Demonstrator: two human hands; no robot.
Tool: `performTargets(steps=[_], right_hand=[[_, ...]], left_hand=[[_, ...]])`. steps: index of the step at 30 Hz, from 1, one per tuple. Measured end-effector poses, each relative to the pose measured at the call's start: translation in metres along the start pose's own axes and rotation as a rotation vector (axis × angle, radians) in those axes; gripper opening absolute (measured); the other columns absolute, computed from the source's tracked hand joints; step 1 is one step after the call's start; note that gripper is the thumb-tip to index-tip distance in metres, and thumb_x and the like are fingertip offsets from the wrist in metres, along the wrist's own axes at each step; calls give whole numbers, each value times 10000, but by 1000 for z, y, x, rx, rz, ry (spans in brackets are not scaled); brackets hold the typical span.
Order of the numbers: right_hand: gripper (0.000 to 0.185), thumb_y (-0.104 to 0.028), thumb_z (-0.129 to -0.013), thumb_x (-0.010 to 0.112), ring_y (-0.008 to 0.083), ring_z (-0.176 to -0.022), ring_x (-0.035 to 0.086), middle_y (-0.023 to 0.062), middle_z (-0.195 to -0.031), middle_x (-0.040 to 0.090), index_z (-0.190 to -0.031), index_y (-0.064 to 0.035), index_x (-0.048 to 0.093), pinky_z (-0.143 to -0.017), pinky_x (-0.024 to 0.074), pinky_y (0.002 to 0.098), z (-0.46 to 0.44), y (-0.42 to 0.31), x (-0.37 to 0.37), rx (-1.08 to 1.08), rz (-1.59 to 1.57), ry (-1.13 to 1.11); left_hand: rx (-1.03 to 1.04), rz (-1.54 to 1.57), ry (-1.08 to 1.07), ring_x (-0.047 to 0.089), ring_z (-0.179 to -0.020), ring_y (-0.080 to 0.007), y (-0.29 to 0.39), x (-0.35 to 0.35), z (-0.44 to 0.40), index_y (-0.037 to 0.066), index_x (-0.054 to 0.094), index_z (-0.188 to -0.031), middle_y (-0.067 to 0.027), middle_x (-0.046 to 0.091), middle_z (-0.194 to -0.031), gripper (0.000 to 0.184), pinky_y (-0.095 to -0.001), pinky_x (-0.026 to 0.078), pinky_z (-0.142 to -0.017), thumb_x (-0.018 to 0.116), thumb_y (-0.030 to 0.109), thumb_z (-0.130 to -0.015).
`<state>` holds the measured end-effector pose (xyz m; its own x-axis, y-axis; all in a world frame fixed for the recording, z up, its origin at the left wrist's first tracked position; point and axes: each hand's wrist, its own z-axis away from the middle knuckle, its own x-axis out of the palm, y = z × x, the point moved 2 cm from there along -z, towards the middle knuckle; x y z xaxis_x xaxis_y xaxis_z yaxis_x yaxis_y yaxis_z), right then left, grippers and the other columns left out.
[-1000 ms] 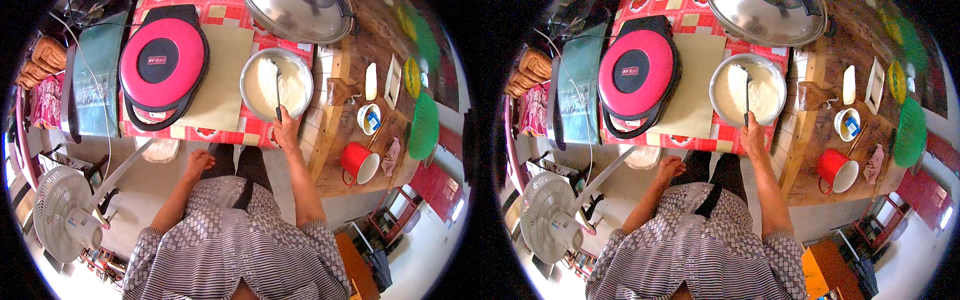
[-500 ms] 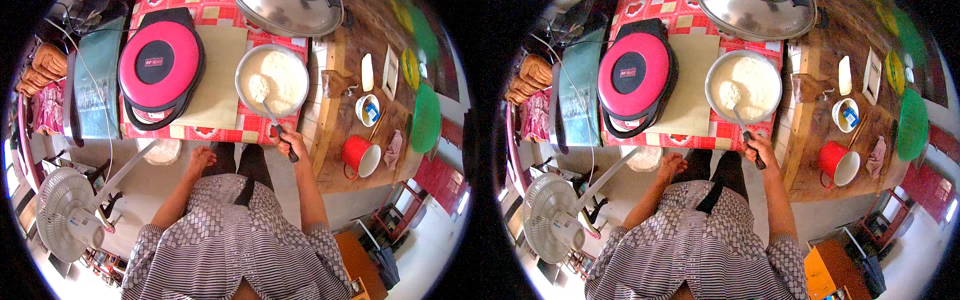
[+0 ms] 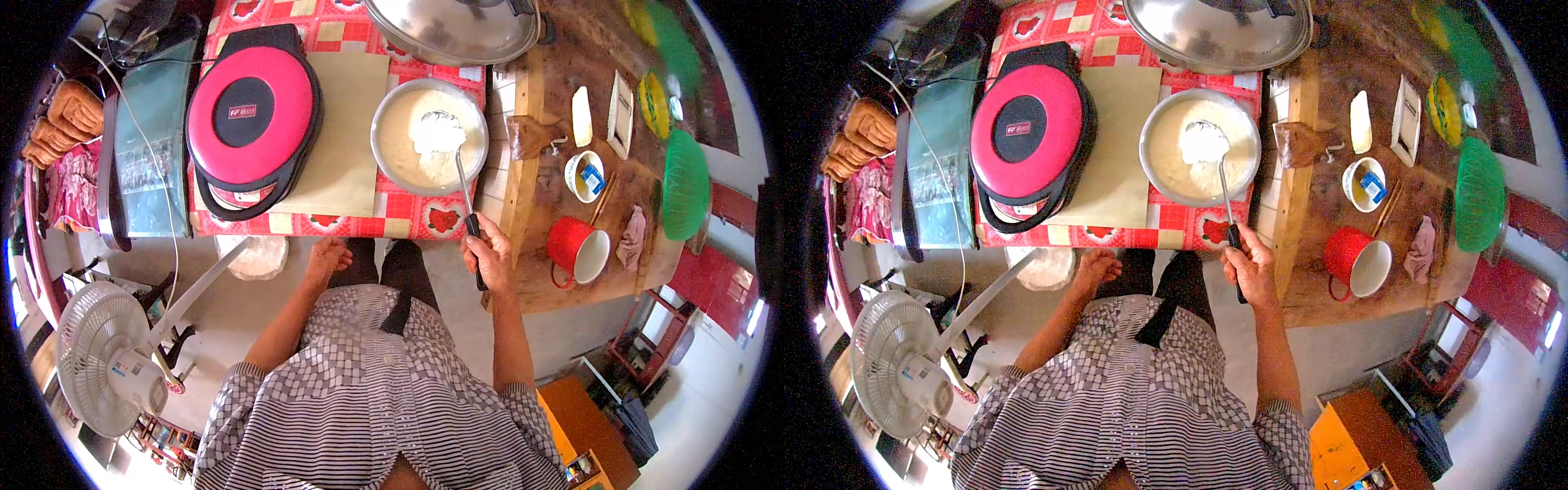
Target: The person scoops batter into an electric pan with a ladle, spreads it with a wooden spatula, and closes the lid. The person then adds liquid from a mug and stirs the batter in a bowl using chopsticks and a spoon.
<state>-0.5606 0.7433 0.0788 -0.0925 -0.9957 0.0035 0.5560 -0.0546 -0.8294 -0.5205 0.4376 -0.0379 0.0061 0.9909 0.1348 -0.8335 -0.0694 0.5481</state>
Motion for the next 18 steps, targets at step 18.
performTargets(steps=[18], right_hand=[[311, -83, -811, 468, 183, -474, 510, 100, -555, 501, -1097, 38, 461, -429, 412, 311, -52, 26, 5, 14, 539, 85]], left_hand=[[-106, -11, 81, 588, -625, -152, -19, -26, -6, 9, 521, -948, -100, 605, -772, 168, -245, 483, -541, 486, 129, -836]])
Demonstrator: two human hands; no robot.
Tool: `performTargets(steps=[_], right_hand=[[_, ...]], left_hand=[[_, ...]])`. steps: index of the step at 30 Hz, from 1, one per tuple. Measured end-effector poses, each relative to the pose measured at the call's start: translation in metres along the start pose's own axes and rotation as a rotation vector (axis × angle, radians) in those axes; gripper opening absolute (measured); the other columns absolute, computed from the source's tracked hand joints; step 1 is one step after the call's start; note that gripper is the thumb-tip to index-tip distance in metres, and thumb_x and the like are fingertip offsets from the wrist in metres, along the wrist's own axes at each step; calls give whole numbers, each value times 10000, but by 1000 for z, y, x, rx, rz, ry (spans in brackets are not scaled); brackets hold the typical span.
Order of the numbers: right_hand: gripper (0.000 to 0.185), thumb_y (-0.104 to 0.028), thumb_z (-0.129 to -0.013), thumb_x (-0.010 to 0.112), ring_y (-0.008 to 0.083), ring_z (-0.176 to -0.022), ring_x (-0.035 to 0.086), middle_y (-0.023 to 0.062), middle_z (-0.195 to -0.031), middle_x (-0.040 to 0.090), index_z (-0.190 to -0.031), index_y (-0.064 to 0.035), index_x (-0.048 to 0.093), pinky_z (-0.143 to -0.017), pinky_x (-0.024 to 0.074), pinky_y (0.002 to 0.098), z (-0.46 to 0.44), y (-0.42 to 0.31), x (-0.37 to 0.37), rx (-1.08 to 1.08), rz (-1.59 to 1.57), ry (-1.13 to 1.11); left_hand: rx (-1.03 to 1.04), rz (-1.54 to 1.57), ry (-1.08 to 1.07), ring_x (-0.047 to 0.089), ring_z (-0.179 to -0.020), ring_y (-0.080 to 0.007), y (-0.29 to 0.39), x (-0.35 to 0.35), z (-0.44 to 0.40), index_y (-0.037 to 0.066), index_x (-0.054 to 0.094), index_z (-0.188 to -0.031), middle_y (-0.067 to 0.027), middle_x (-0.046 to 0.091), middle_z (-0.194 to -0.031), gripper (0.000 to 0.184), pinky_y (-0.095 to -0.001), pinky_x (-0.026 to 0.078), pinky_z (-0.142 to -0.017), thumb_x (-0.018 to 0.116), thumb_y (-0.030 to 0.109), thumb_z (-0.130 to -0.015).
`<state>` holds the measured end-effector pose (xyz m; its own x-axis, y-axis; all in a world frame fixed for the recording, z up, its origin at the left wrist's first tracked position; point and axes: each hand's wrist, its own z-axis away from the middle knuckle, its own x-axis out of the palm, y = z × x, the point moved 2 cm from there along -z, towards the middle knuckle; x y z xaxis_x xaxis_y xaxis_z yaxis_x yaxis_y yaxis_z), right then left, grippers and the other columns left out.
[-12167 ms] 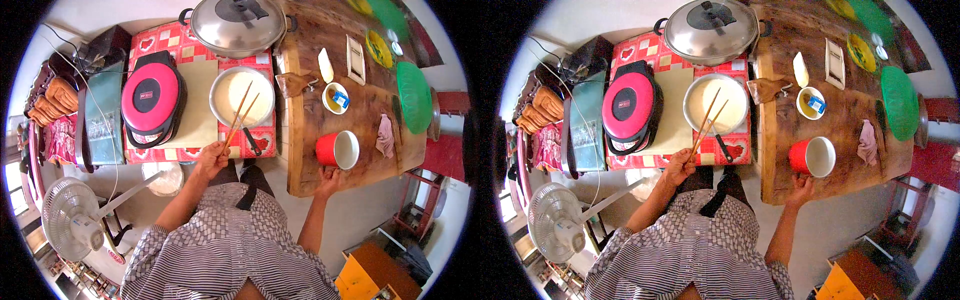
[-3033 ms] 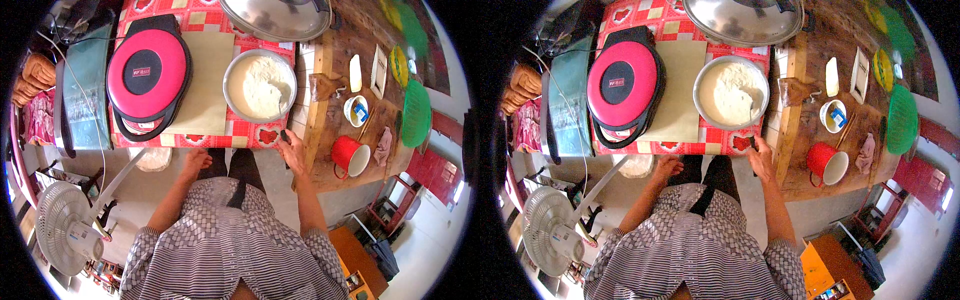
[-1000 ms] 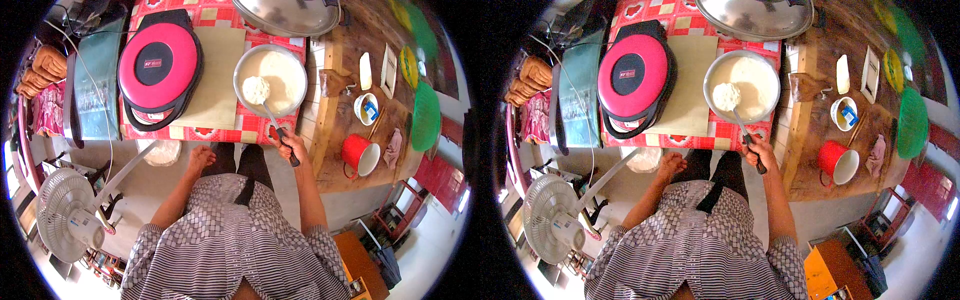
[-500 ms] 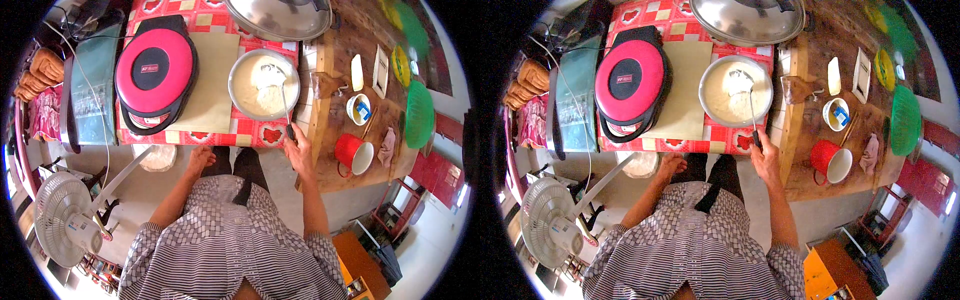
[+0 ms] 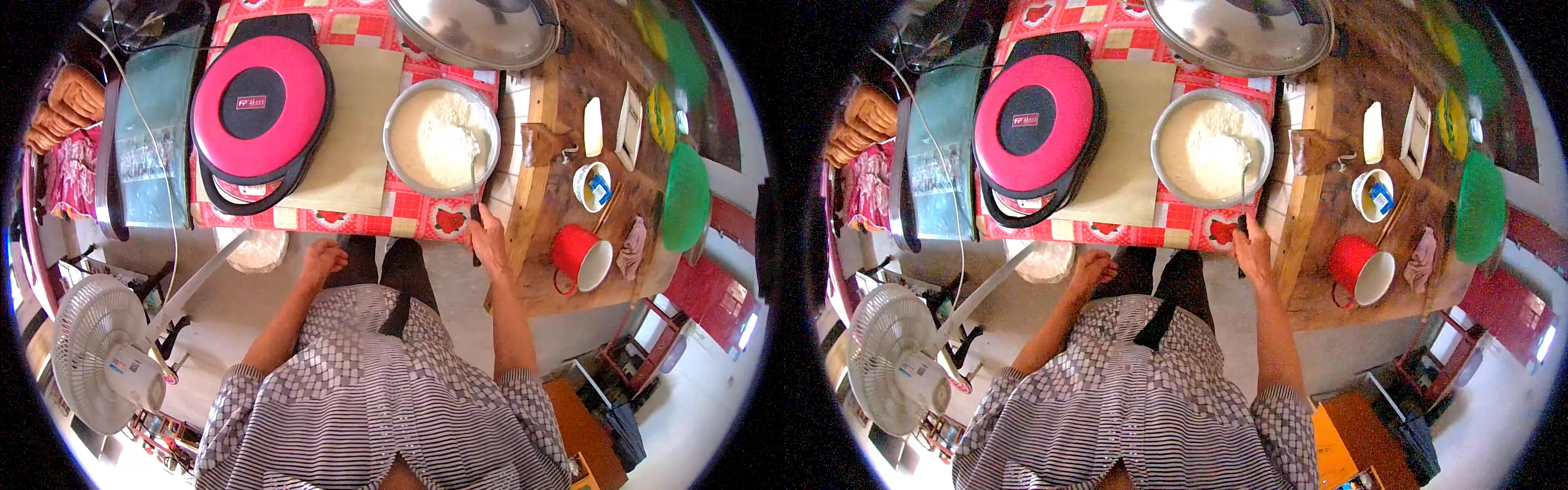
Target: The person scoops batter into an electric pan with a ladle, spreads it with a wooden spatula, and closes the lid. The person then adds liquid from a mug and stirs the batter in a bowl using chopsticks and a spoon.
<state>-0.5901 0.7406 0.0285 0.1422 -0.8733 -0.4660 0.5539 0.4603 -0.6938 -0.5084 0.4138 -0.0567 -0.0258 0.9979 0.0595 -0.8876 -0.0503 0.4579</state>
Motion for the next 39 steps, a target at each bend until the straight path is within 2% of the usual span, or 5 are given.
performTargets(steps=[5, 9, 15, 29, 39], right_hand=[[156, -74, -819, 459, 84, -429, 426, 43, -565, 499, -946, 6, 505, -371, 337, 231, 16, 4, 14, 281, -566, -184], [172, -60, -827, 460, 69, -417, 398, 86, -653, 536, -977, 14, 496, -368, 320, 214, 11, 17, 27, 398, -959, -264], [219, -89, -842, 462, 52, -414, 356, 97, -688, 543, -1033, 18, 478, -363, 304, 200, 19, 24, 24, 346, -1265, -415], [421, -62, -828, 483, 82, -428, 432, 70, -683, 541, -1234, 8, 401, -383, 360, 222, 76, -38, -13, 63, -687, -74], [405, -41, -815, 495, 118, -488, 473, 73, -641, 520, -1204, 38, 418, -428, 380, 269, 63, -38, -9, -261, -123, 165]], left_hand=[[30, 25, -62, 586, -620, -149, 6, 10, 2, 19, 517, -929, -97, 605, -773, 162, -247, 488, -547, 487, 157, -849], [44, 21, -57, 585, -616, -148, 10, 8, 4, 28, 518, -927, -93, 603, -770, 162, -247, 488, -548, 497, 168, -846], [106, 58, -46, 583, -608, -138, 12, -1, 6, 34, 520, -921, -85, 602, -755, 158, -245, 488, -538, 505, 169, -840], [134, 6, -68, 582, -612, -138, 20, 16, -1, 19, 509, -918, -95, 600, -759, 168, -239, 482, -533, 499, 166, -836], [205, -1, -78, 577, -606, -141, 34, 17, 2, 19, 524, -885, -89, 593, -743, 142, -237, 478, -534, 475, 148, -851]])
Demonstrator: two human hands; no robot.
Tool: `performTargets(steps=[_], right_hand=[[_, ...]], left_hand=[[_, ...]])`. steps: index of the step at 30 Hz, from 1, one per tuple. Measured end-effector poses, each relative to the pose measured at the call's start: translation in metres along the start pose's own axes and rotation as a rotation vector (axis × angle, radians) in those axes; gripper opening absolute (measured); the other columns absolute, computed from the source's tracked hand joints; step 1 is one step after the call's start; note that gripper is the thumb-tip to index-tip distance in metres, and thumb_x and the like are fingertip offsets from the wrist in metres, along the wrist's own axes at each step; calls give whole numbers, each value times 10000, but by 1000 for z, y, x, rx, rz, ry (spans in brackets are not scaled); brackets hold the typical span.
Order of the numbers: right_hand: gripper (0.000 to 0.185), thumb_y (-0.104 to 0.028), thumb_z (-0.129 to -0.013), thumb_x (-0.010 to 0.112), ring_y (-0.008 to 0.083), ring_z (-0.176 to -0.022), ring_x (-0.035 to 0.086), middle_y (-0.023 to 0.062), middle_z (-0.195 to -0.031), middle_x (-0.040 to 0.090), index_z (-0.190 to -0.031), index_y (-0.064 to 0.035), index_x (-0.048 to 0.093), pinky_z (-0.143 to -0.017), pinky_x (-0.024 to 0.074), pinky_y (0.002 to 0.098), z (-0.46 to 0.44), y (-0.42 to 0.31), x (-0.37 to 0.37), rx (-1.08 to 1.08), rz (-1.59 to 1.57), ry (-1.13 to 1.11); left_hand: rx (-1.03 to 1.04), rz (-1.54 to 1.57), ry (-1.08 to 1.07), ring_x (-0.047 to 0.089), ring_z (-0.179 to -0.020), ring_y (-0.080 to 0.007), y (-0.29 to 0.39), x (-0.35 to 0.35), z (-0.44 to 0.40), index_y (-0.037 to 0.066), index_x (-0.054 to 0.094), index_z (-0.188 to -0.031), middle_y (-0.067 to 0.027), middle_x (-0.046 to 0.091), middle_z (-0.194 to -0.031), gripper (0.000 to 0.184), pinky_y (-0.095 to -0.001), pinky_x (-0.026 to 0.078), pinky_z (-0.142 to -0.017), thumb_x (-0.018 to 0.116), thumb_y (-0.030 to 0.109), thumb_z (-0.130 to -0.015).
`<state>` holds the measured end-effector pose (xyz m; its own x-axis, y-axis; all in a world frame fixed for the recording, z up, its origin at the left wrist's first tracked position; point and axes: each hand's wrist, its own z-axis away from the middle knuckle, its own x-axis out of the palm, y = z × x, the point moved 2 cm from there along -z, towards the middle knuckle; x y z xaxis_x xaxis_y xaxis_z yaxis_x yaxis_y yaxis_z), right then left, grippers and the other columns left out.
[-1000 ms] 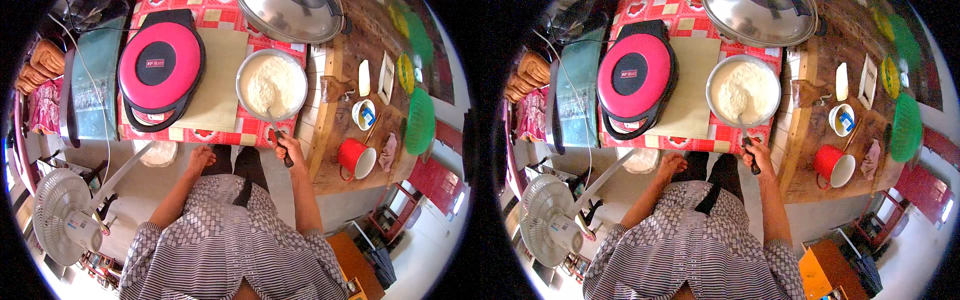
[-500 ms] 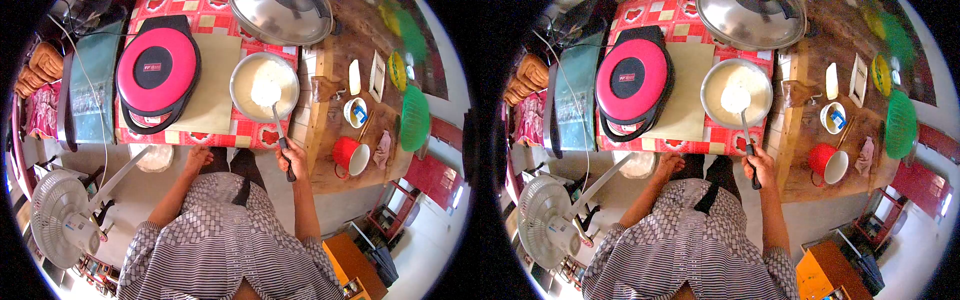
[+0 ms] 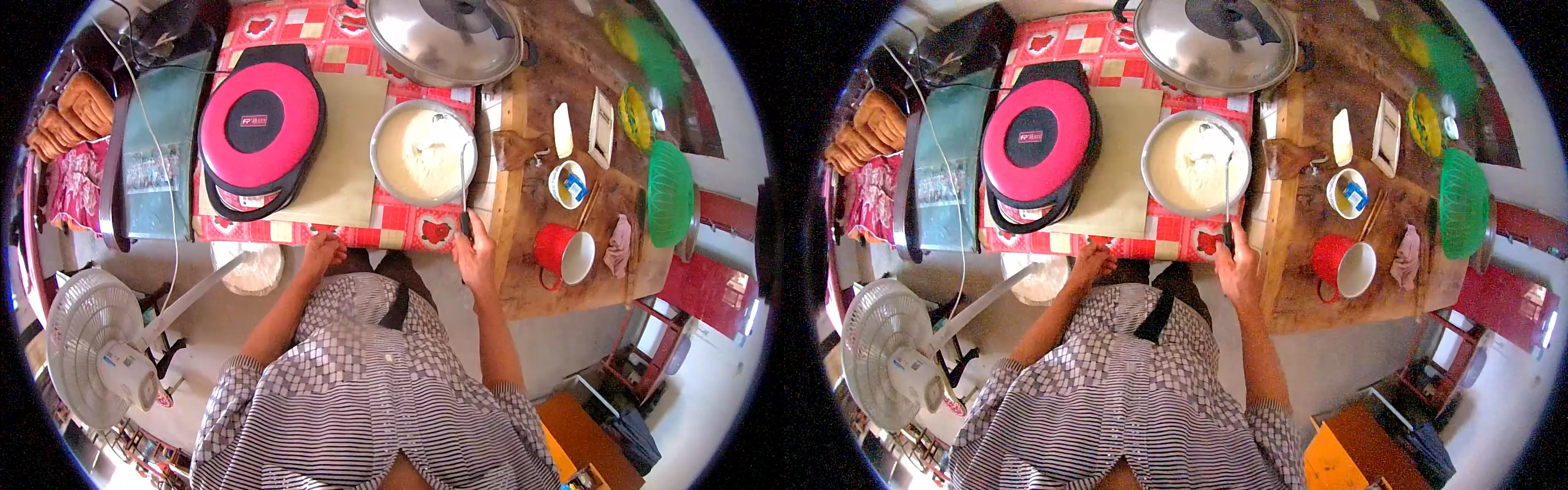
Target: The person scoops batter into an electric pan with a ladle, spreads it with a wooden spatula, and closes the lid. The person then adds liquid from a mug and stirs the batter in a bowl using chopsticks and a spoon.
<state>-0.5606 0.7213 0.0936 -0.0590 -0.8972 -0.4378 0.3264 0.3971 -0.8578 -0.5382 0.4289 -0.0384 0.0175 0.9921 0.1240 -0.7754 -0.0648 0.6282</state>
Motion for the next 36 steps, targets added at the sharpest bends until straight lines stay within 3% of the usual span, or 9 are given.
performTargets(steps=[3, 6, 10, 16, 19, 22, 25, 34, 36], right_hand=[[447, -27, -760, 518, 302, -548, 542, 205, -641, 524, -1176, 83, 400, -520, 424, 393, -40, 18, 7, -150, 302, 52], [447, 17, -746, 469, 431, -685, 567, 293, -790, 554, -1179, 64, 367, -567, 472, 432, -71, 50, 10, -313, 671, 0], [395, -20, -749, 480, 421, -704, 583, 270, -813, 572, -1123, 72, 392, -629, 478, 477, -82, 55, 8, -157, 919, -62], [166, -79, -787, 469, 325, -556, 579, 184, -587, 545, -906, 37, 469, -492, 458, 414, -57, 86, 8, -130, 889, -69], [111, -72, -792, 457, 190, -447, 522, 110, -544, 526, -845, 19, 493, -406, 419, 318, -50, 34, 3, 350, 291, -290], [86, -76, -789, 456, 90, -437, 457, 62, -564, 518, -785, -1, 497, -376, 366, 240, -47, 41, 0, 481, -77, -386], [86, -86, -808, 475, 84, -438, 452, 54, -581, 507, -812, -3, 497, -370, 353, 226, -43, 58, 9, 643, -248, -380], [132, -75, -825, 480, 86, -425, 380, 50, -611, 464, -928, 7, 474, -372, 309, 232, -34, 72, 32, 756, -1011, -387], [164, -61, -827, 468, 77, -433, 376, 73, -662, 499, -968, 17, 492, -368, 306, 227, -29, 70, 32, 692, -996, -399]], left_hand=[[51, -50, -35, 579, -601, -150, -5, -6, 0, 15, 526, -884, -96, 593, -739, 142, -248, 482, -526, 483, 144, -846], [-66, 3, 108, 577, -580, -157, -4, -6, 13, 2, 525, -873, -104, 593, -732, 150, -263, 487, -511, 493, 144, -841], [32, 13, 97, 581, -560, -164, -33, -21, 13, -21, 528, -893, -116, 596, -730, 162, -273, 490, -495, 487, 120, -823], [-57, 42, 80, 597, -636, -179, -35, -15, 25, -8, 513, -942, -122, 612, -774, 192, -269, 497, -563, 486, 141, -825], [-78, 74, 52, 583, -612, -155, -44, -11, 18, 1, 512, -948, -106, 605, -775, 196, -248, 482, -531, 501, 159, -834], [-103, 105, 45, 580, -612, -150, -47, -6, 17, 16, 512, -935, -101, 602, -779, 180, -247, 479, -533, 502, 170, -842], [-67, 89, 38, 582, -611, -148, -48, -7, 18, 27, 511, -925, -99, 600, -772, 155, -247, 481, -535, 492, 155, -840], [-64, 90, 59, 588, -598, -152, -46, -11, 19, 33, 515, -909, -95, 604, -751, 134, -253, 484, -519, 480, 137, -831], [-71, 81, 69, 588, -598, -152, -37, -12, 21, 32, 516, -904, -98, 606, -747, 132, -254, 486, -519, 488, 134, -825]])
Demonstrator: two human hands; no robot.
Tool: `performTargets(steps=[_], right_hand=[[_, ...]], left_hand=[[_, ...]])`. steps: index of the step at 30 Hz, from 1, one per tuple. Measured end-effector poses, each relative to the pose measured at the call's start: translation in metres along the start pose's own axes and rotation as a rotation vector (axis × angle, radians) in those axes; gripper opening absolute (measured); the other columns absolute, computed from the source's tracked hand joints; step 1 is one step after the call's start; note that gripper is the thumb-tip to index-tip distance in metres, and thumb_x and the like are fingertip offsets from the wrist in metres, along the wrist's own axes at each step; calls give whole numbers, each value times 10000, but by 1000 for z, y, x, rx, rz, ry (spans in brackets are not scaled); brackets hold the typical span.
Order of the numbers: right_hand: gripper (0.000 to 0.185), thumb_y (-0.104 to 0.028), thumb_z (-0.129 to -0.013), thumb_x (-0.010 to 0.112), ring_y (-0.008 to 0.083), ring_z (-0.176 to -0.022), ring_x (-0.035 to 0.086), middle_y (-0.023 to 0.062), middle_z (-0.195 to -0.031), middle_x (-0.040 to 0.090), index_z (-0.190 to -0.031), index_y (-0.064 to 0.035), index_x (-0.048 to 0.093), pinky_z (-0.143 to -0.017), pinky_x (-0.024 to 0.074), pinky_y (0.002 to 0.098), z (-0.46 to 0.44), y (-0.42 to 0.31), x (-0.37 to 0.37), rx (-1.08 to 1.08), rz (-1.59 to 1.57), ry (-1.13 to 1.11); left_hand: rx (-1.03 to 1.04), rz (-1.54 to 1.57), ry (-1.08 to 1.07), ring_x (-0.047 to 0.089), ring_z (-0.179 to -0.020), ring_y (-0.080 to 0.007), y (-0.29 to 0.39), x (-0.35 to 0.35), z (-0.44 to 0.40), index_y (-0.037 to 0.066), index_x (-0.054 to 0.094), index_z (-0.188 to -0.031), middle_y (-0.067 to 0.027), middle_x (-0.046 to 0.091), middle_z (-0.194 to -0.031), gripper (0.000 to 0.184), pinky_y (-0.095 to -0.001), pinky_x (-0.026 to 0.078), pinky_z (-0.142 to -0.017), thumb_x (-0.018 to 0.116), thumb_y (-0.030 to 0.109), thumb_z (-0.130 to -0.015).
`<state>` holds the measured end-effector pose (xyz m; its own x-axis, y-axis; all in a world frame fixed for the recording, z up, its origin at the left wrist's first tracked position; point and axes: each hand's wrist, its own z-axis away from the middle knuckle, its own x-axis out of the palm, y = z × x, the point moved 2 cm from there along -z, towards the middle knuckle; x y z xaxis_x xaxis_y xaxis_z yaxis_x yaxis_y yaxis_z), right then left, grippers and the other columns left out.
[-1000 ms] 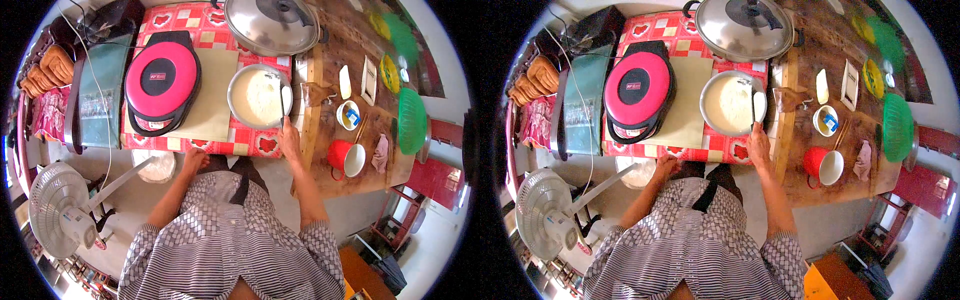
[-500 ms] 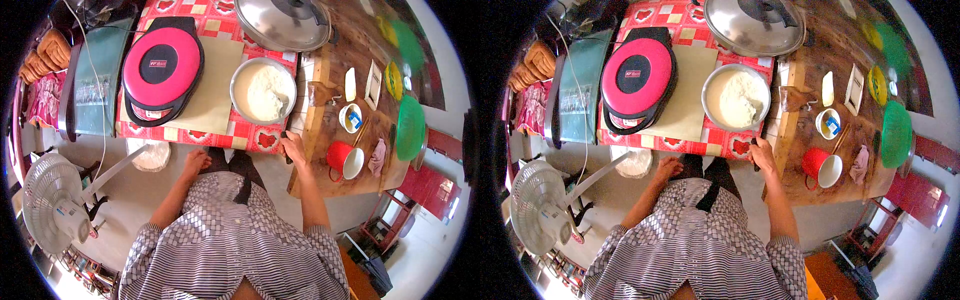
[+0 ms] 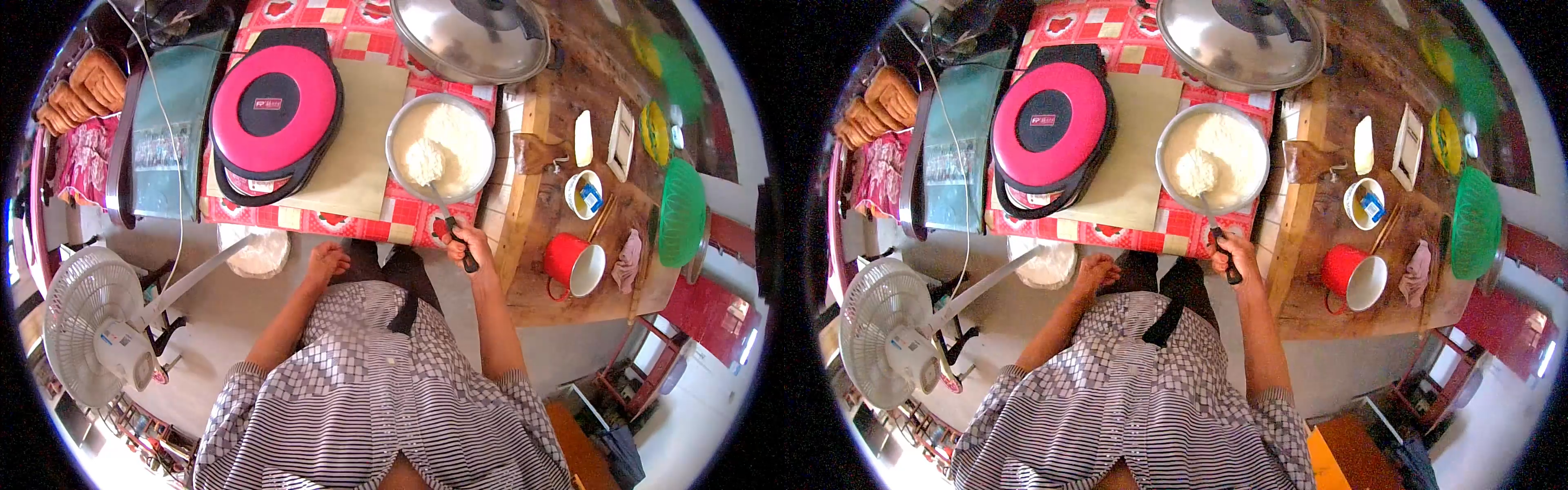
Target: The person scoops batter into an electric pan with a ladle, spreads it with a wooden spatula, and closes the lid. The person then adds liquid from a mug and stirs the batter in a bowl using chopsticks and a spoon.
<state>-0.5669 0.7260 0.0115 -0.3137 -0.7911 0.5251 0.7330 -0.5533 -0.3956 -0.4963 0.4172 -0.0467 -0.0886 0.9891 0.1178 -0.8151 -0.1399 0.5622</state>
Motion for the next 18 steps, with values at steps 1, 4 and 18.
performTargets(steps=[1, 4, 18], right_hand=[[176, -59, -826, 467, 78, -433, 384, 80, -668, 506, -981, 20, 496, -367, 313, 228, 4, -1, -2, -22, 26, 7], [198, -48, -826, 462, 83, -430, 410, 89, -671, 525, -1005, 25, 503, -366, 335, 229, 27, -12, 17, -113, 138, 73], [273, -92, -803, 480, 132, -478, 488, 74, -628, 530, -1052, 20, 481, -435, 390, 261, 5, 13, 31, -533, 952, 457]], left_hand=[[-3, -4, 4, 589, -597, -152, 4, 2, 2, 31, 516, -901, -99, 606, -745, 131, -254, 487, -519, 492, 133, -822], [-1, -67, -33, 597, -652, -164, 3, 2, -1, 0, 522, -931, -118, 615, -793, 213, -253, 488, -556, 504, 186, -830], [-97, 9, -380, 582, -740, -190, 42, 90, 3, 21, 507, -990, -115, 581, -860, 332, -306, 508, -646, 500, 327, -860]])
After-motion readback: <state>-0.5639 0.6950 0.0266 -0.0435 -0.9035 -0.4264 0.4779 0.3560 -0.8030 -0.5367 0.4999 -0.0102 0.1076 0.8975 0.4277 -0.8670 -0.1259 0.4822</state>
